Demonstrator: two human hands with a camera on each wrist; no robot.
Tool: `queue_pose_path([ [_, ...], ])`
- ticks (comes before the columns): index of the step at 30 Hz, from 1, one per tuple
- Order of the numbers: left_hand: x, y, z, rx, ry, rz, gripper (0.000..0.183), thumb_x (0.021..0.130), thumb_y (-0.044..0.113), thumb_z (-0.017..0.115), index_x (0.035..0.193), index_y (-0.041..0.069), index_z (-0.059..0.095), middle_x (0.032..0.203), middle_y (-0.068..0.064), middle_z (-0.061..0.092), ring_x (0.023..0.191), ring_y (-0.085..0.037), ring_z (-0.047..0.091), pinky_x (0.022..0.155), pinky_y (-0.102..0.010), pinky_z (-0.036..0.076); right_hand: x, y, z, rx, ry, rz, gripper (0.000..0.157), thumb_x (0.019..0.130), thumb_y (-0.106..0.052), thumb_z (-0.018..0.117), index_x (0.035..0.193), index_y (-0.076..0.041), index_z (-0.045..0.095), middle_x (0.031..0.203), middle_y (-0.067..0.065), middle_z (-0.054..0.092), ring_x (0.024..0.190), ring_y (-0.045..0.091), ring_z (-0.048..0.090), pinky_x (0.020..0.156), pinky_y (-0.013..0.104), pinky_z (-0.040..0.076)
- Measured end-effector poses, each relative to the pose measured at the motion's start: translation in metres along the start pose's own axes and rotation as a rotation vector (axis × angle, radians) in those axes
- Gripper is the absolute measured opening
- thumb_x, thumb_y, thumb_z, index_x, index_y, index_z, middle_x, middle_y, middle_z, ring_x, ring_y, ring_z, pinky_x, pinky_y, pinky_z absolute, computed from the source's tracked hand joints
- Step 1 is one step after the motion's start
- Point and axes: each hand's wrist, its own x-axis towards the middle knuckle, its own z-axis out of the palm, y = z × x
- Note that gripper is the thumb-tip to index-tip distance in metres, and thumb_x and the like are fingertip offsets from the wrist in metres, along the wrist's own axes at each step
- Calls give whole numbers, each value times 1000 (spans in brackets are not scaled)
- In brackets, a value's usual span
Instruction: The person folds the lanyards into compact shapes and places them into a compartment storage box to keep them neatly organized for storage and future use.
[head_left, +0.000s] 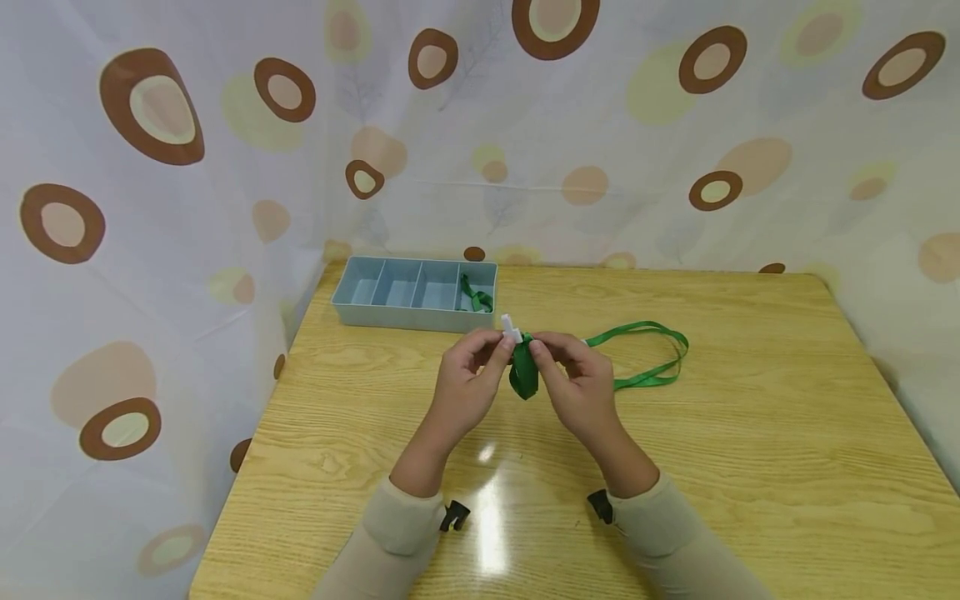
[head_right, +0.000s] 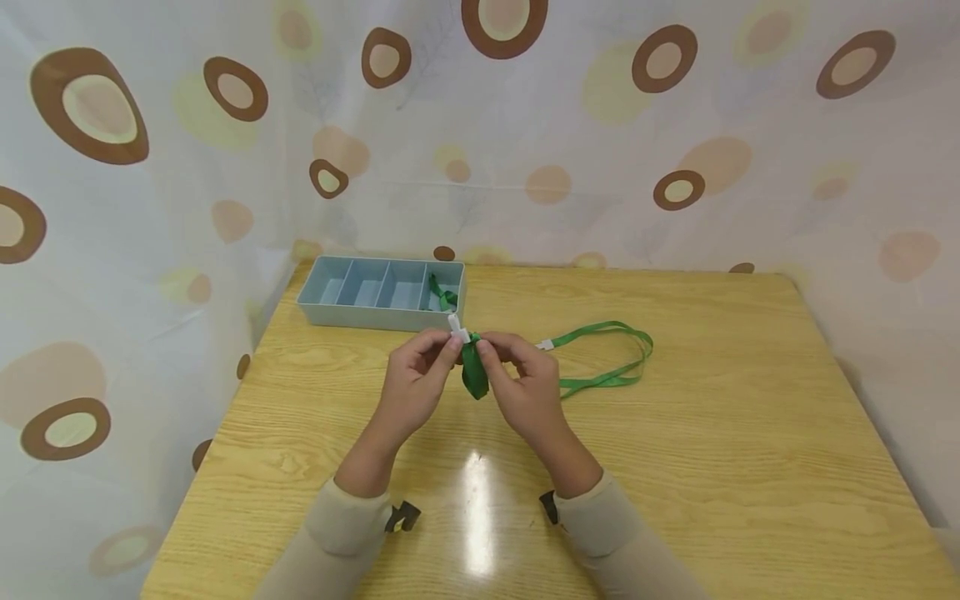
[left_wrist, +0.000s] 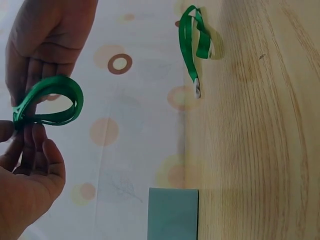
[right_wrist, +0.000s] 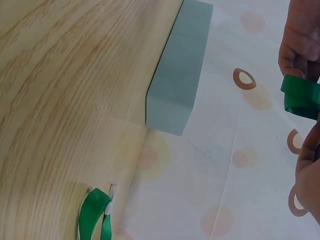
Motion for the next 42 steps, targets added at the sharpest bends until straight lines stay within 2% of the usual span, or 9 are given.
queue_pose_path([
  [6,0,0,0,8,-9,11,21,110,19,61,116,4,75,112,-11,72,103,-22,73,94,-34,61,0,0,0,0,5,8,18,94,19,67,107,10,75,96,28,75,87,6,74,78,20,62],
  [12,0,-1,0,-21,-23,41,22,110,16,61,117,1,75,111,-13,72,101,-17,71,93,-27,60,0,0,-1,-8,16,30,21,93,19,68,111,9,74,91,23,76,80,6,73,75,18,60],
  [19,-1,-3,-1,-68,-18,99,21,108,7,62,118,-4,77,113,-18,71,105,-14,67,94,-26,59,0,-1,0,16,11,65,14,94,17,68,104,10,74,92,14,77,81,6,71,75,18,60],
  [26,0,-2,0,-61,-23,93,19,107,8,65,117,-1,77,114,-15,71,104,-15,68,93,-26,59,1,-1,0,6,22,59,14,91,18,71,102,9,73,95,8,77,83,6,71,75,19,60],
  [35,1,-1,1,-50,-16,80,20,110,14,60,116,1,74,112,-14,70,105,-18,69,95,-27,59,2,-1,0,67,-35,-21,23,90,24,66,107,13,76,102,18,78,91,9,74,83,22,62],
  [42,2,1,1,-41,11,63,19,109,14,61,116,1,72,112,-13,70,105,-19,69,96,-28,59,1,0,-2,62,-100,-45,27,90,22,67,115,14,75,103,27,73,91,10,68,83,20,59],
])
